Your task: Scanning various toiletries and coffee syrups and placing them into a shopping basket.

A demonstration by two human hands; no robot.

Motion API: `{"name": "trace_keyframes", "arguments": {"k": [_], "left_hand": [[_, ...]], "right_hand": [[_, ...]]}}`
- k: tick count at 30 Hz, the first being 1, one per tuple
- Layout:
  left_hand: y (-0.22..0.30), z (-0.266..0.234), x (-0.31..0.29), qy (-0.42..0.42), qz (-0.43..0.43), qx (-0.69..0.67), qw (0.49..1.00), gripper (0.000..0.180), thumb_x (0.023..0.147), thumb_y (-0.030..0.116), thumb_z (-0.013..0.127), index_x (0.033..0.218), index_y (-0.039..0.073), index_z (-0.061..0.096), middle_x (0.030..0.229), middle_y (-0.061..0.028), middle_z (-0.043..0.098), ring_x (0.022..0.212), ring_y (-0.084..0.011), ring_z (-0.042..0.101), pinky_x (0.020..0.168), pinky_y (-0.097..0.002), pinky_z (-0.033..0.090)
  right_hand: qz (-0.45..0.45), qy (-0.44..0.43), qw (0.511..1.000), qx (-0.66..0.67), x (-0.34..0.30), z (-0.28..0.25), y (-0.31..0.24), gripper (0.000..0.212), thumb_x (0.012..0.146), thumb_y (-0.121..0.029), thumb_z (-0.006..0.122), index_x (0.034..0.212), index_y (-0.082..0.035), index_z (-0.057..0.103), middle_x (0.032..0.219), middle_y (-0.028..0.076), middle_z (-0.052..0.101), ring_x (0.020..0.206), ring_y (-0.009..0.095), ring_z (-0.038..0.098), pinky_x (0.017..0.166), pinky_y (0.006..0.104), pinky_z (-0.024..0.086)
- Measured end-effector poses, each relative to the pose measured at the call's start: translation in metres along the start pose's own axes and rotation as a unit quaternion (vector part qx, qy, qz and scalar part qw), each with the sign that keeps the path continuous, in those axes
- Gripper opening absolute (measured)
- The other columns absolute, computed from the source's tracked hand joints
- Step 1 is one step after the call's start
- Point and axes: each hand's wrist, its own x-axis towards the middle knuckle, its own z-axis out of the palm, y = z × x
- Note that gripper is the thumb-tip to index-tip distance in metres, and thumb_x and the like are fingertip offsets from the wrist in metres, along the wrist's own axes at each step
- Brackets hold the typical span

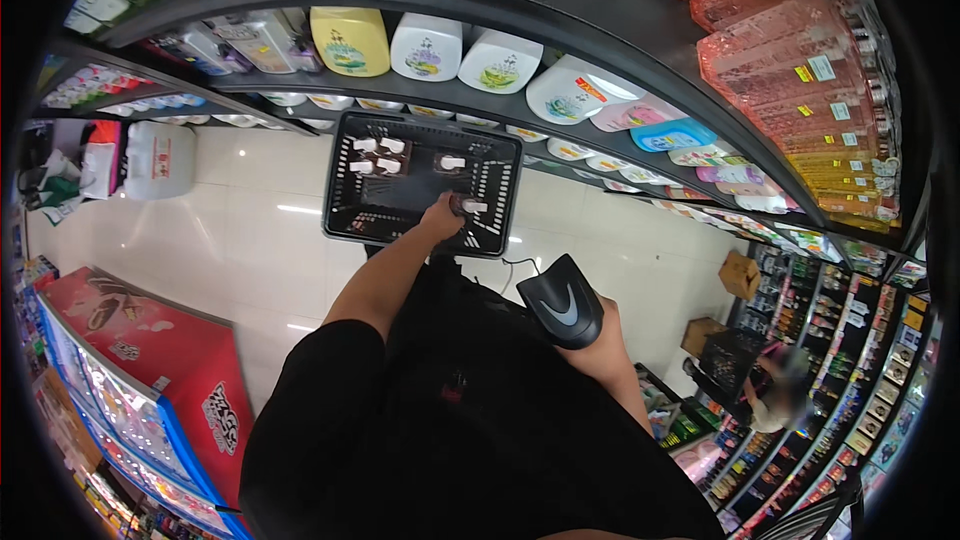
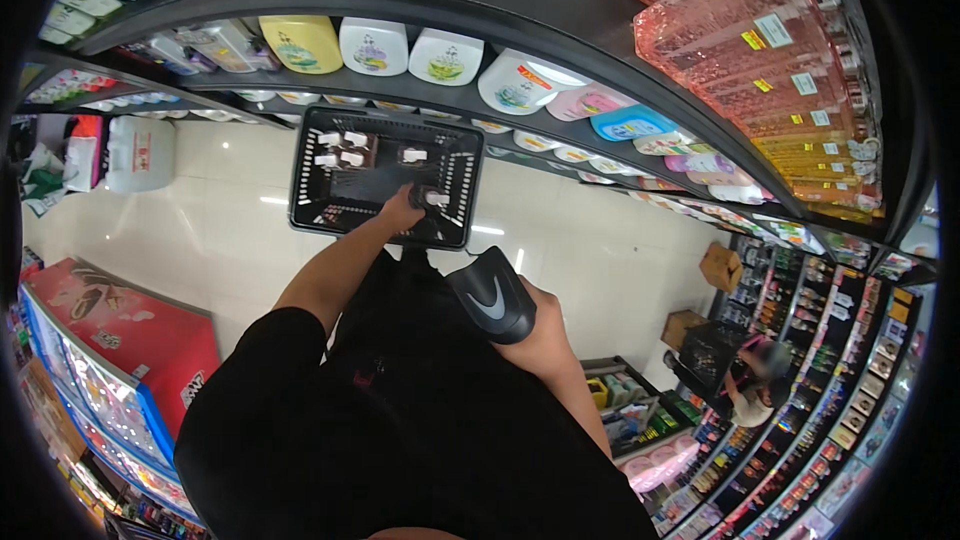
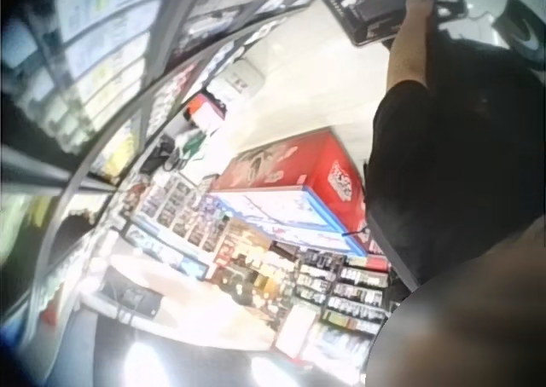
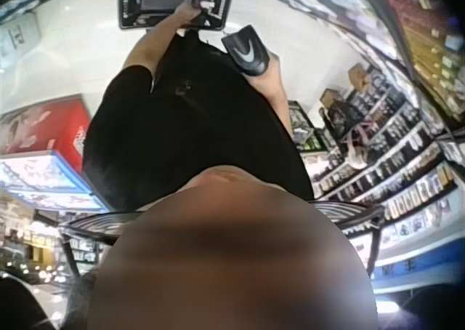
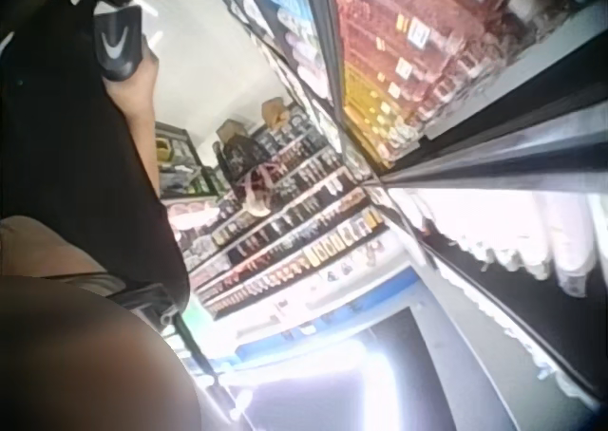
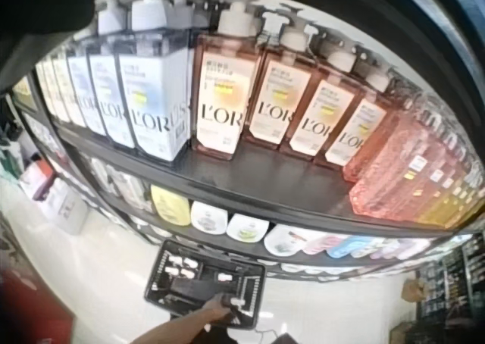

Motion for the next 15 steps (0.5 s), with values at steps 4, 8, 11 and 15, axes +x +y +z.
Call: {"name": "trace_keyframes", "arguments": {"k": [4,8,11,15], "left_hand": [[-0.001,0.044,0.050,0.002,-0.055,-0.150,0.987,0.085,0.072,0.027,0.083,0.149,0.009,0.054,0.124,-0.0206,0.072,0.110,-0.0323,0.072,0.095,-0.0400,0.059],[-0.043,0.051,0.086,-0.010,-0.053,-0.087,0.995,0.060,0.077,0.025,0.085,0.133,0.013,0.069,0.121,-0.0113,0.074,0.106,-0.0294,0.073,0.082,-0.0452,0.063],[0.006,0.033,0.062,-0.030,-0.012,-0.010,0.999,0.052,0.077,0.029,0.084,0.125,0.012,0.072,0.116,-0.0099,0.076,0.105,-0.0279,0.074,0.084,-0.0389,0.061],[0.010,0.041,0.052,0.035,0.040,0.044,0.998,0.064,0.073,0.030,0.084,0.131,0.010,0.066,0.123,-0.0204,0.073,0.113,-0.0382,0.071,0.097,-0.0438,0.057]], "right_hand": [[0.044,0.007,0.999,-0.024,0.002,0.002,-0.017,0.048,0.073,-0.002,0.079,0.119,0.002,0.067,0.106,0.016,0.076,0.100,0.024,0.076,0.089,0.0334,0.056],[0.055,0.012,0.998,-0.008,0.000,-0.001,-0.009,0.047,0.073,-0.001,0.079,0.119,0.002,0.068,0.107,0.017,0.077,0.102,0.025,0.076,0.090,0.0336,0.056],[0.077,0.054,0.995,0.011,-0.009,0.000,0.008,0.048,0.073,-0.002,0.079,0.119,0.002,0.067,0.106,0.017,0.077,0.103,0.025,0.076,0.090,0.0337,0.056],[0.091,0.049,0.994,0.042,-0.007,-0.003,0.021,0.048,0.073,-0.001,0.078,0.119,0.002,0.067,0.105,0.016,0.076,0.100,0.022,0.075,0.090,0.0335,0.056]]}}
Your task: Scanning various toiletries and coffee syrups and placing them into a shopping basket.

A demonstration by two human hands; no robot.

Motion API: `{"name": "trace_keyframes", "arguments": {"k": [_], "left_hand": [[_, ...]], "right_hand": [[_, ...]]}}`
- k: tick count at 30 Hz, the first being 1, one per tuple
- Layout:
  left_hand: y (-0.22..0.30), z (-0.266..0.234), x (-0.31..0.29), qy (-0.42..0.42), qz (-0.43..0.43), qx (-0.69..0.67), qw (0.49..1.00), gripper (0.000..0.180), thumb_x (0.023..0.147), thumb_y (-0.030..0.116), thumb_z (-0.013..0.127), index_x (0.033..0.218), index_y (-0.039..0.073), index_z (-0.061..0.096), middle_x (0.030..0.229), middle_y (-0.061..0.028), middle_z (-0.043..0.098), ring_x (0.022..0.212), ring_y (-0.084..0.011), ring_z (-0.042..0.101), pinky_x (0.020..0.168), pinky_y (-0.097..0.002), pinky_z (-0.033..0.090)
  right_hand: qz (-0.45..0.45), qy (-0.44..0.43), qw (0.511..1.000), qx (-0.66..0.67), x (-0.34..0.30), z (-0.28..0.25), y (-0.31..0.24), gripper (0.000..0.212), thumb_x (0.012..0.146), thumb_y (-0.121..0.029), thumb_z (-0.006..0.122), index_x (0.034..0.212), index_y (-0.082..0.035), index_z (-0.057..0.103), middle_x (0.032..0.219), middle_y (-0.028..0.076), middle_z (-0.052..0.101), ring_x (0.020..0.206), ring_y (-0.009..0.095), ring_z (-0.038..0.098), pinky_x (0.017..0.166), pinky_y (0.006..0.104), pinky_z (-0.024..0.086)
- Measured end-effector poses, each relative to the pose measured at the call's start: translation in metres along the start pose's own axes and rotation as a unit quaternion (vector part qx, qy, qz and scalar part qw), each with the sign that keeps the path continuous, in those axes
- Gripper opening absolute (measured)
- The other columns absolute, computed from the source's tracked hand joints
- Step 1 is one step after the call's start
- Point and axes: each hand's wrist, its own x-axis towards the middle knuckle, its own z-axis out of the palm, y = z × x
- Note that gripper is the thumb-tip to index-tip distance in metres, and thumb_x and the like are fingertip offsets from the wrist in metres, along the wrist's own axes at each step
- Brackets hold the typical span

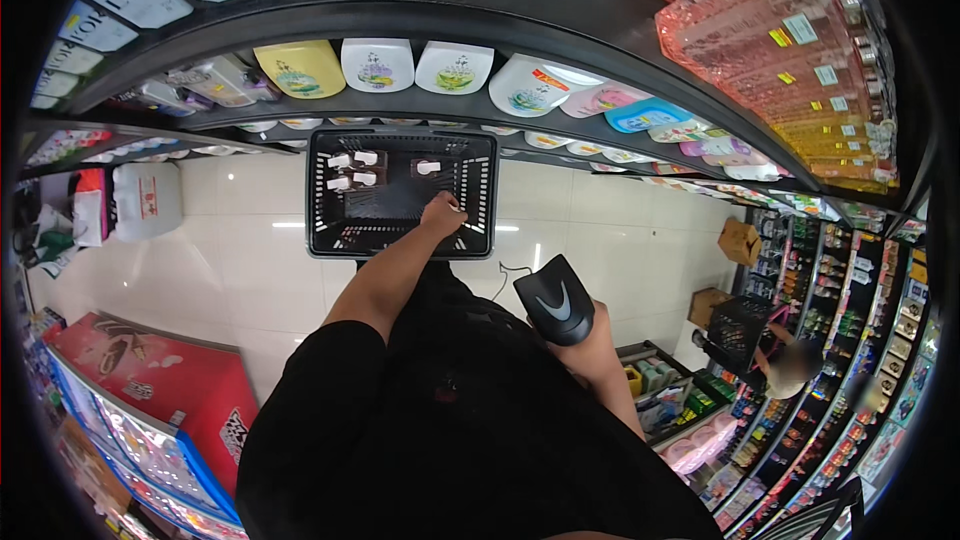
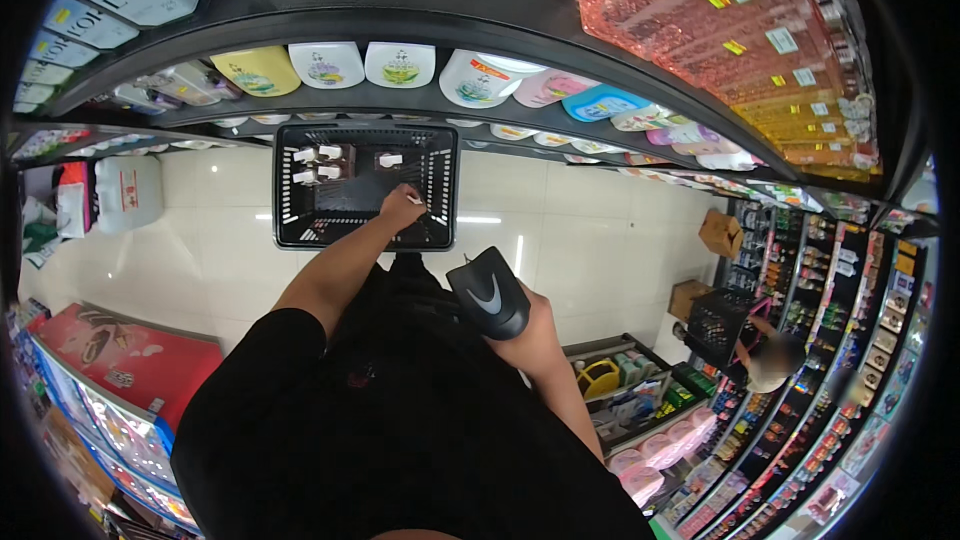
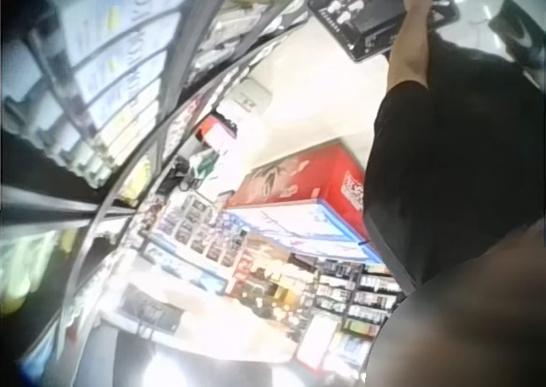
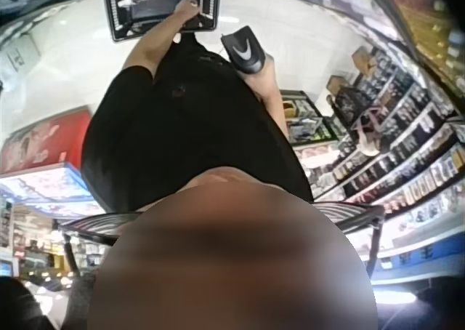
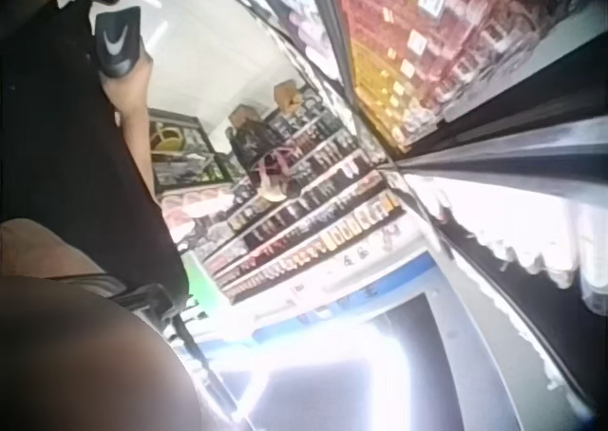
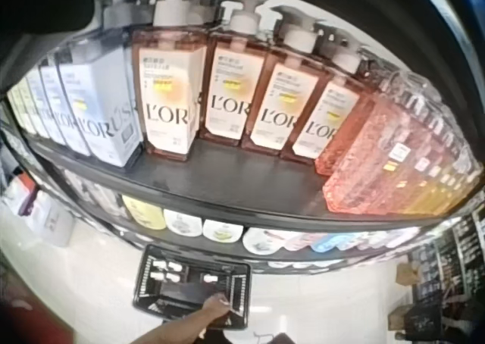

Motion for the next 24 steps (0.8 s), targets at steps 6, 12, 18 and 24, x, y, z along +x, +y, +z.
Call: {"name": "trace_keyframes", "arguments": {"k": [6,12,18,24], "left_hand": [[-0.022,0.008,0.013,-0.082,0.027,0.062,0.994,0.085,0.075,0.029,0.080,0.150,0.007,0.048,0.133,-0.0250,0.067,0.125,-0.0422,0.064,0.110,-0.0446,0.050],[-0.039,0.014,0.029,-0.070,-0.052,-0.042,0.995,0.055,0.071,0.032,0.082,0.118,0.007,0.070,0.128,-0.0213,0.070,0.118,-0.0364,0.068,0.105,-0.0423,0.052],[0.045,-0.064,-0.062,-0.009,-0.015,-0.057,0.998,0.042,0.077,0.029,0.081,0.109,0.004,0.070,0.093,-0.0147,0.075,0.086,-0.0302,0.075,0.082,-0.0376,0.060],[0.159,-0.186,-0.229,-0.153,0.098,-0.281,0.942,0.022,0.097,0.014,0.071,0.111,-0.001,0.065,0.084,-0.0036,0.066,0.071,-0.0095,0.063,0.064,-0.0255,0.053]], "right_hand": [[0.012,-0.004,1.000,0.012,-0.002,0.002,-0.002,0.048,0.074,0.001,0.077,0.121,0.003,0.067,0.108,0.016,0.076,0.102,0.021,0.073,0.092,0.0331,0.055],[0.014,-0.010,1.000,-0.009,-0.011,0.009,0.007,0.051,0.075,0.002,0.076,0.125,0.003,0.066,0.112,0.017,0.076,0.106,0.023,0.074,0.094,0.0338,0.054],[-0.032,0.027,0.999,0.013,-0.002,0.009,0.027,0.028,0.081,-0.007,0.086,0.103,0.001,0.072,0.091,0.006,0.075,0.082,0.011,0.067,0.076,0.0301,0.055],[-0.018,-0.001,0.993,0.115,0.034,0.015,0.017,0.048,0.077,-0.018,0.093,0.114,0.001,0.069,0.102,0.007,0.075,0.094,0.013,0.067,0.087,0.0319,0.054]]}}
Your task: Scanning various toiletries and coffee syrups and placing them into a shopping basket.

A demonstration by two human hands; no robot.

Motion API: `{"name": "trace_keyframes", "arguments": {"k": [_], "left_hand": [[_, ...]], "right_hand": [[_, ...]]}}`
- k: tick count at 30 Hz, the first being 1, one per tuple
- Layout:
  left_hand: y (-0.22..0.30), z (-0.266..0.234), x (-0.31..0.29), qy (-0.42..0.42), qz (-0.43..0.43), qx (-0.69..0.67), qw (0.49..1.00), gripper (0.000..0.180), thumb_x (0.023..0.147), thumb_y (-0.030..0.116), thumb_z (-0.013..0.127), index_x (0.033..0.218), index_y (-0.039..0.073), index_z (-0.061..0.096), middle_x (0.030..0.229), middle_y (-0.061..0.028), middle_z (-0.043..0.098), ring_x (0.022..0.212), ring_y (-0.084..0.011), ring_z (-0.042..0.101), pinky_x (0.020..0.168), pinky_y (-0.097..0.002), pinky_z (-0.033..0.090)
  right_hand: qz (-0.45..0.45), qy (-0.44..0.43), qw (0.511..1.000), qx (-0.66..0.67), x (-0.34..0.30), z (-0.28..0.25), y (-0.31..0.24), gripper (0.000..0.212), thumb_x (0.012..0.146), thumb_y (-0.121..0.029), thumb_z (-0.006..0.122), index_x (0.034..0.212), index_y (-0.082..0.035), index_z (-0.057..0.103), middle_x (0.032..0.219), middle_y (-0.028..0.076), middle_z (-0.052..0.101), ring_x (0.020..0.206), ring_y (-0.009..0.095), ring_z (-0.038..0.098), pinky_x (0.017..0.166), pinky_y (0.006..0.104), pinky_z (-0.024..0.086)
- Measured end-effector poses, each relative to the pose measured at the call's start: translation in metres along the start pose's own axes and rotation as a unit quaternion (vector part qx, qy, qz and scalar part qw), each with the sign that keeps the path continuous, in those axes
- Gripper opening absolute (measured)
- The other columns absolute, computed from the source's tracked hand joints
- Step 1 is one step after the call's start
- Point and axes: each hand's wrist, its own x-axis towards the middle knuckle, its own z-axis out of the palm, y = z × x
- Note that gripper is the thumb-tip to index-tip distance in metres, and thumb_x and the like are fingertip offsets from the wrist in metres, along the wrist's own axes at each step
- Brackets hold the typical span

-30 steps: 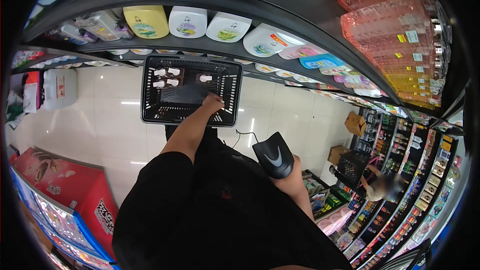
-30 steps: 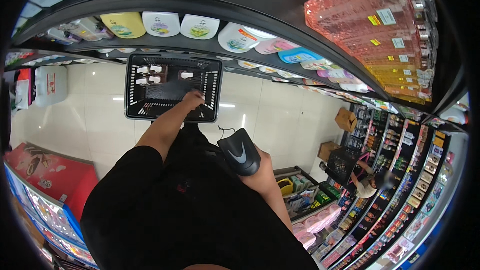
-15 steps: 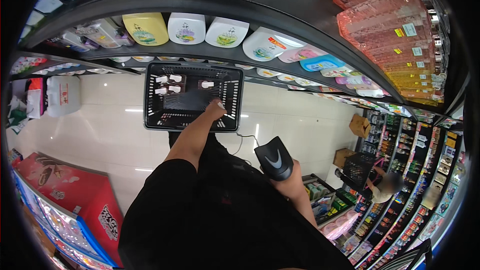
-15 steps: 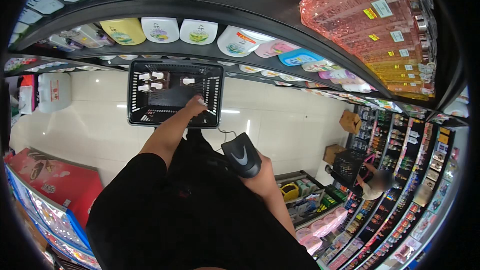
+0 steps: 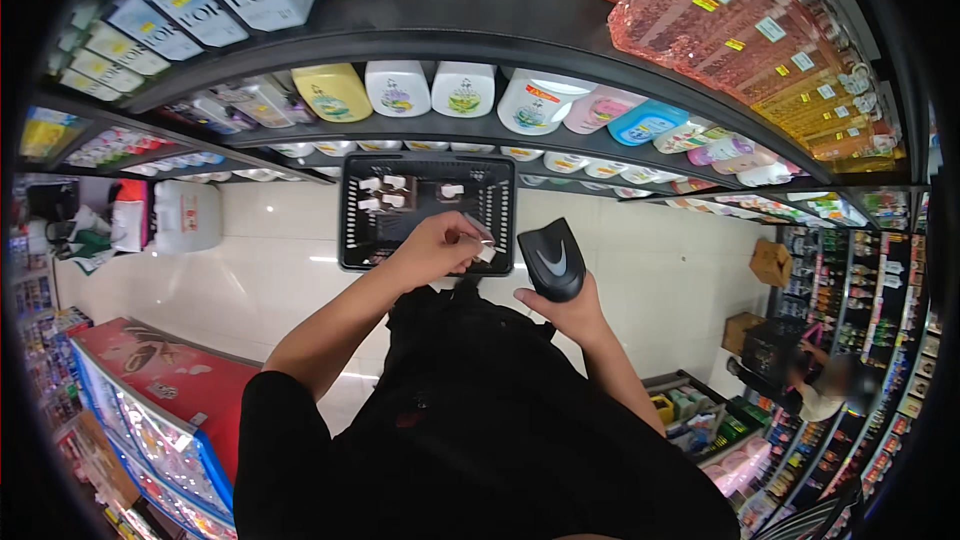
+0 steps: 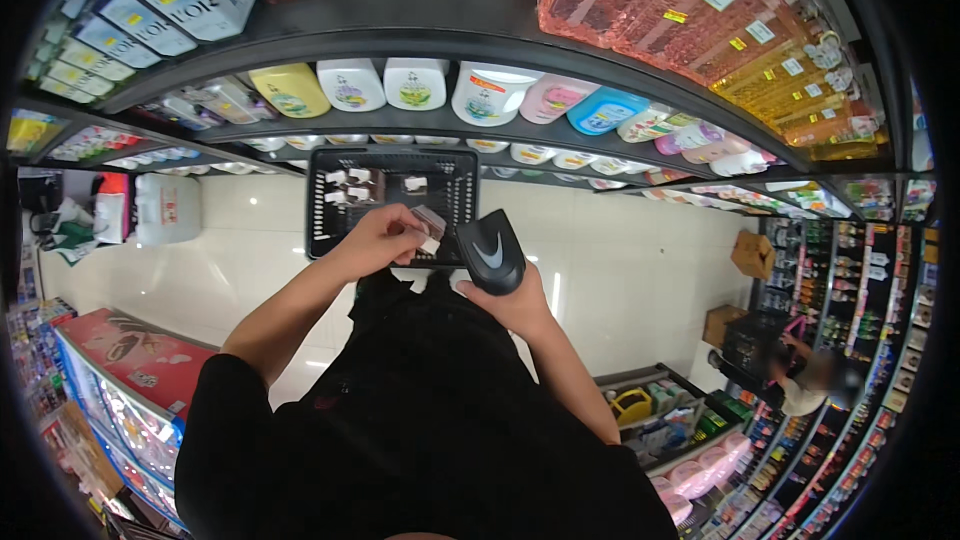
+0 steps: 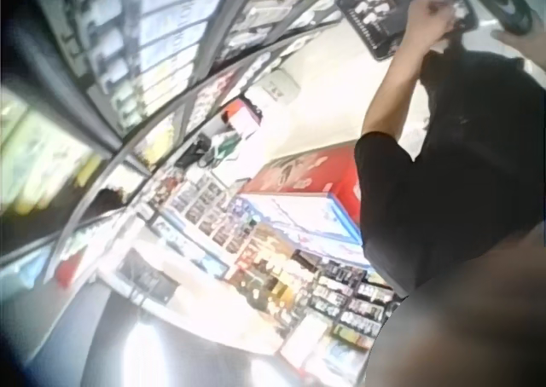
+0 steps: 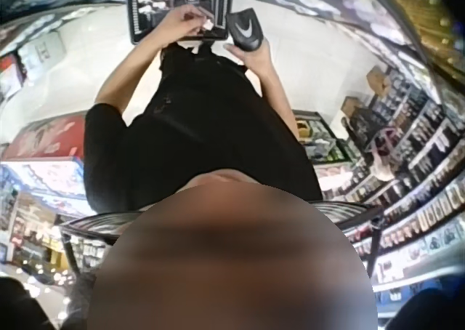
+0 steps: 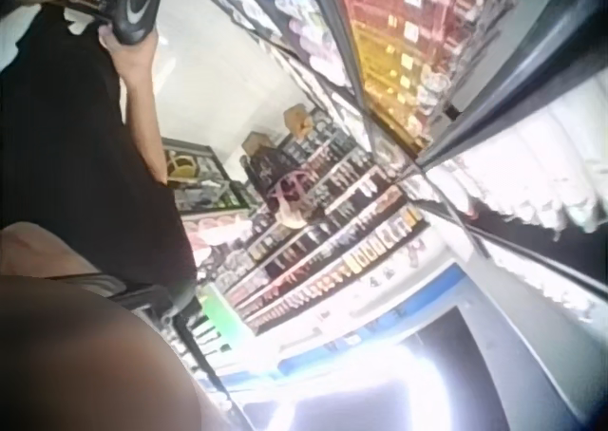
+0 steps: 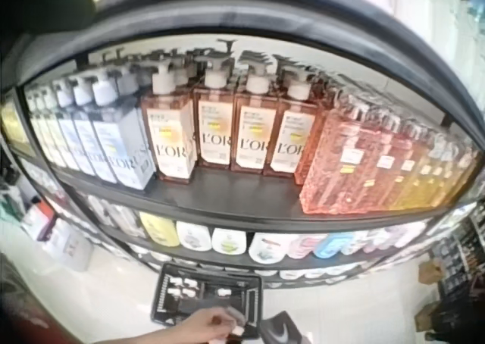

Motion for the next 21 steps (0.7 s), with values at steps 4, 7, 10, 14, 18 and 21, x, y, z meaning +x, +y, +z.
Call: {"name": "trace_keyframes", "arguments": {"k": [4,7,10,14,18,21], "left_hand": [[0.083,0.009,-0.068,-0.047,0.078,-0.013,0.996,0.015,0.099,0.004,0.064,0.114,0.000,0.064,0.089,-0.0055,0.068,0.076,-0.0105,0.066,0.067,-0.0270,0.055],[0.120,0.029,-0.091,-0.051,0.123,-0.026,0.991,0.022,0.101,0.004,0.061,0.122,0.000,0.064,0.094,-0.0070,0.071,0.083,-0.0124,0.069,0.074,-0.0274,0.057],[0.139,0.034,-0.098,-0.054,0.168,-0.065,0.982,0.033,0.101,0.005,0.062,0.133,-0.002,0.060,0.102,-0.0080,0.074,0.084,-0.0117,0.070,0.079,-0.0272,0.057],[0.151,0.027,-0.084,-0.031,0.187,-0.039,0.981,0.048,0.098,0.008,0.064,0.145,0.000,0.053,0.096,-0.0075,0.073,0.087,-0.0136,0.070,0.080,-0.0285,0.056],[0.146,0.037,-0.084,0.228,0.416,0.252,0.844,0.076,0.089,0.011,0.076,0.155,0.001,0.041,0.121,-0.0156,0.068,0.111,-0.0239,0.066,0.094,-0.0386,0.054],[0.103,0.059,-0.077,0.227,0.366,0.412,0.803,0.113,0.075,0.014,0.088,0.164,0.001,0.019,0.151,-0.0241,0.049,0.137,-0.0366,0.053,0.116,-0.0441,0.041]], "right_hand": [[-0.203,-0.045,0.973,0.099,0.024,0.022,-0.014,0.065,0.075,-0.017,0.094,0.129,0.000,0.063,0.121,0.007,0.070,0.110,0.014,0.063,0.097,0.0329,0.051],[-0.254,-0.044,0.955,0.149,0.034,0.035,-0.023,0.068,0.075,-0.013,0.093,0.133,-0.001,0.061,0.126,0.008,0.069,0.114,0.015,0.063,0.099,0.0348,0.052],[-0.318,-0.041,0.944,0.082,0.037,0.037,-0.040,0.068,0.078,-0.002,0.088,0.137,-0.002,0.055,0.121,0.007,0.066,0.111,0.017,0.065,0.096,0.0341,0.053],[-0.335,0.017,0.911,0.241,0.045,0.056,-0.049,0.058,0.081,0.004,0.076,0.134,-0.002,0.054,0.112,0.005,0.065,0.104,0.016,0.065,0.094,0.0338,0.054],[-0.226,0.050,0.909,0.348,0.038,0.042,-0.077,0.045,0.083,0.000,0.074,0.125,-0.002,0.060,0.114,0.009,0.068,0.107,0.020,0.068,0.094,0.0368,0.054],[-0.164,0.094,0.909,0.372,0.033,0.034,-0.082,0.041,0.085,0.000,0.075,0.124,-0.002,0.062,0.116,0.011,0.069,0.103,0.020,0.068,0.092,0.0358,0.055]]}}
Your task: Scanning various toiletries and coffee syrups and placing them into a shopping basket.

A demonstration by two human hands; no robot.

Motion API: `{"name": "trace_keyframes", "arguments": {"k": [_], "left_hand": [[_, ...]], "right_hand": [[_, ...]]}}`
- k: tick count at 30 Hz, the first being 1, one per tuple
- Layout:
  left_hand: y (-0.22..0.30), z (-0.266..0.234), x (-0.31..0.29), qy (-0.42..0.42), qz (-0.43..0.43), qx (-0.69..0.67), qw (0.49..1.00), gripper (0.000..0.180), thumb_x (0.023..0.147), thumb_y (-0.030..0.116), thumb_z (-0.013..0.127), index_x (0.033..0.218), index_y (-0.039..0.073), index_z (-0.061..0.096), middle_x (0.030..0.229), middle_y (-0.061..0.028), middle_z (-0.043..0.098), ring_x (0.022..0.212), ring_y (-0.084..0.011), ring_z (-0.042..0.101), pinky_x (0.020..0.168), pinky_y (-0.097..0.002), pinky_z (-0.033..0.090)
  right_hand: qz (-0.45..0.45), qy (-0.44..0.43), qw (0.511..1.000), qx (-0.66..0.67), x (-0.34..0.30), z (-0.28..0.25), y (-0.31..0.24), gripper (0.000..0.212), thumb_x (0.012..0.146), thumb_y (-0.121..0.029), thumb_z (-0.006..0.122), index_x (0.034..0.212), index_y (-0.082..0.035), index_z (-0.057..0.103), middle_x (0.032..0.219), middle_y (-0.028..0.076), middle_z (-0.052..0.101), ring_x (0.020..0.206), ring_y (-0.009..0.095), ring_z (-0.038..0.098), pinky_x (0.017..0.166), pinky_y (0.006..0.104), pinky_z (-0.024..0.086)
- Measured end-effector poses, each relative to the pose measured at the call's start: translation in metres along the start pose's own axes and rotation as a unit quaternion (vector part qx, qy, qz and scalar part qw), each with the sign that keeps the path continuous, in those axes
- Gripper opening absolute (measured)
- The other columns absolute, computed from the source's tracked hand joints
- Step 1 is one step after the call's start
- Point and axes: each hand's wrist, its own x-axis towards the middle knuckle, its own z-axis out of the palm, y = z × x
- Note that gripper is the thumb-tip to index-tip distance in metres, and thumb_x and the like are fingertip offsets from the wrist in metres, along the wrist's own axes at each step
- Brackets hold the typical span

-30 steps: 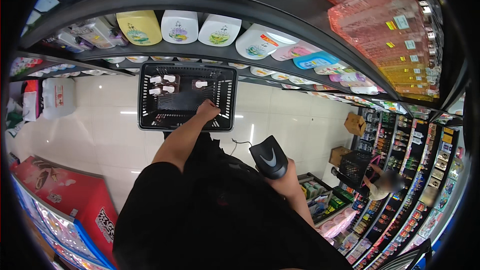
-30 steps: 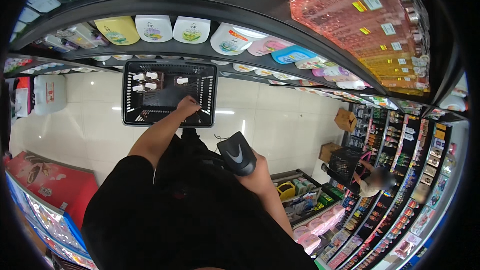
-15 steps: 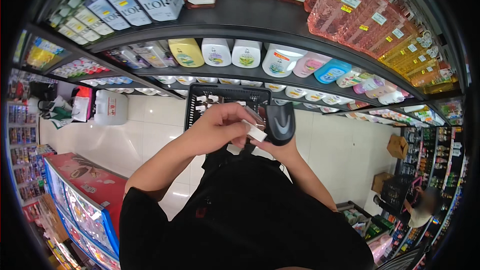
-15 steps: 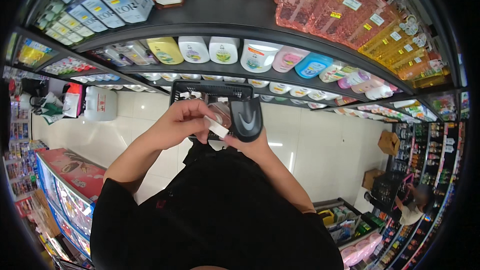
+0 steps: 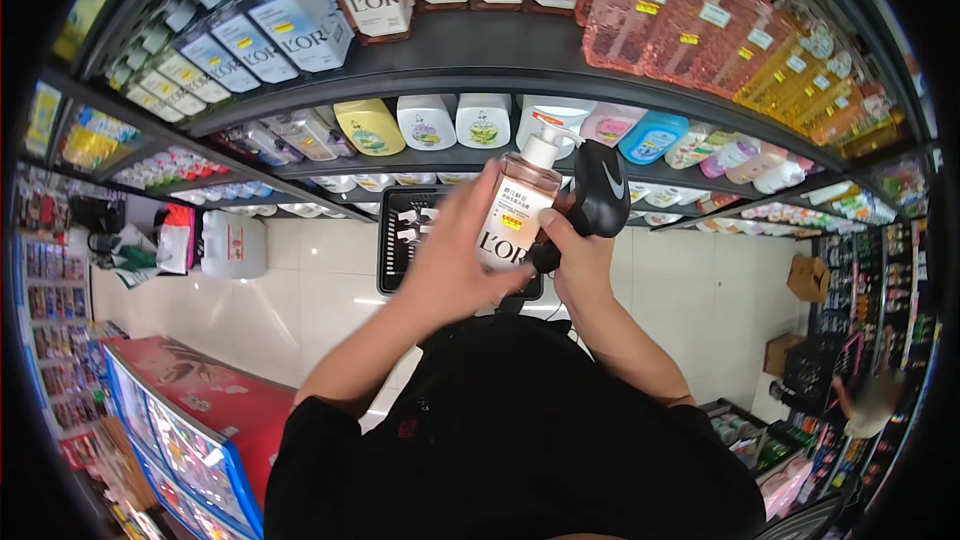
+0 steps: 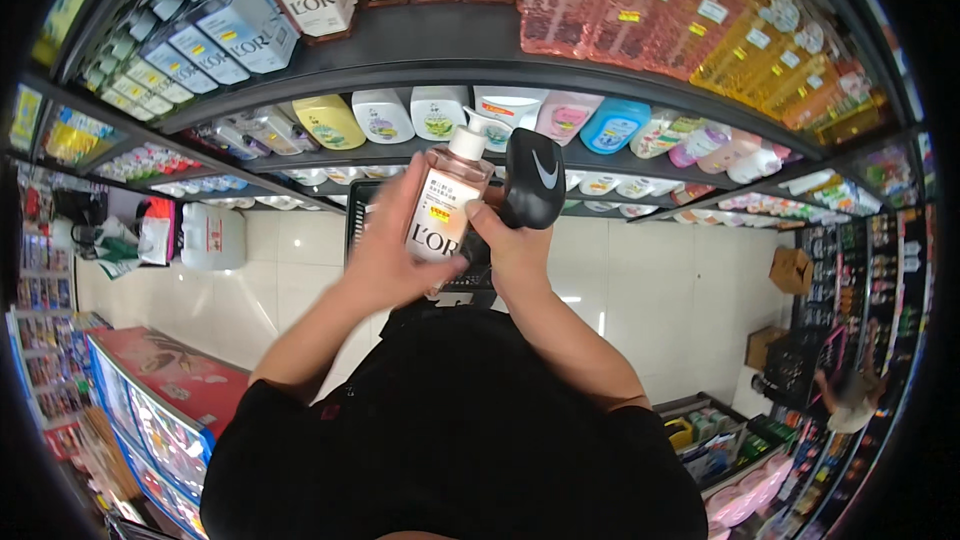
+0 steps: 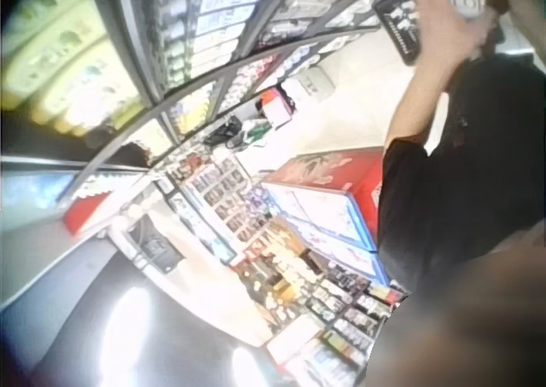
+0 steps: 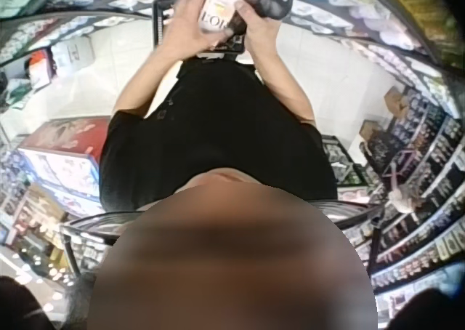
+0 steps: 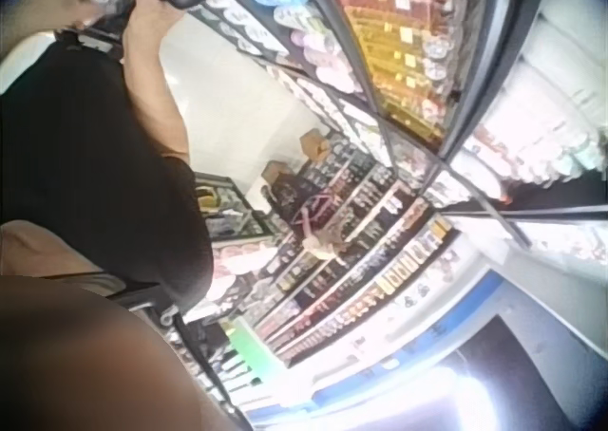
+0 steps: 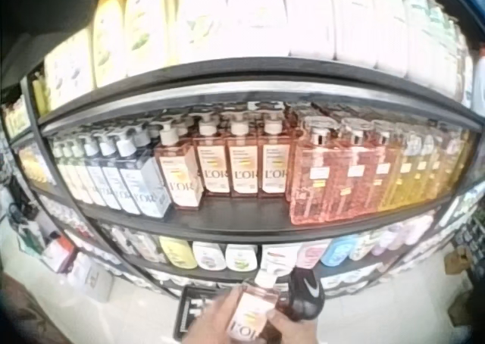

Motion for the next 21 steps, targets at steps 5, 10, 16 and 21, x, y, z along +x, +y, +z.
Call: {"name": "trace_keyframes", "arguments": {"k": [5,10,16,21], "left_hand": [[-0.026,0.036,-0.009,-0.033,-0.193,-0.572,0.796,0.121,0.076,0.020,0.086,0.166,0.000,0.006,0.156,-0.0297,0.042,0.136,-0.0423,0.055,0.104,-0.0515,0.055],[-0.067,0.010,-0.004,-0.169,-0.123,-0.904,0.374,0.101,0.085,0.041,0.070,0.162,-0.003,0.023,0.158,-0.0405,0.032,0.140,-0.0562,0.046,0.114,-0.0699,0.039],[-0.053,-0.029,0.000,-0.160,-0.165,-0.822,0.522,0.113,0.082,0.039,0.074,0.163,-0.009,0.012,0.162,-0.0425,0.021,0.150,-0.0579,0.027,0.126,-0.0636,0.021],[-0.045,-0.022,0.007,-0.165,-0.170,-0.810,0.537,0.113,0.079,0.035,0.075,0.162,-0.009,0.013,0.162,-0.0418,0.022,0.150,-0.0570,0.030,0.126,-0.0628,0.023]], "right_hand": [[0.043,-0.079,0.995,-0.034,-0.016,0.002,-0.036,0.035,0.090,-0.008,0.081,0.120,0.002,0.064,0.110,0.012,0.072,0.088,0.015,0.069,0.079,0.0325,0.059],[-0.038,-0.336,0.902,-0.267,-0.035,-0.055,-0.063,0.057,0.077,-0.018,0.086,0.126,0.002,0.063,0.104,0.012,0.076,0.087,0.026,0.074,0.083,0.0367,0.057],[0.034,-0.439,0.837,-0.325,-0.044,-0.041,-0.092,0.064,0.069,-0.021,0.083,0.128,-0.002,0.065,0.098,0.019,0.074,0.088,0.039,0.072,0.079,0.0386,0.056],[0.045,-0.473,0.816,-0.329,-0.040,-0.045,-0.095,0.067,0.065,-0.023,0.083,0.126,0.000,0.065,0.099,0.022,0.074,0.091,0.042,0.071,0.081,0.0422,0.057]]}}
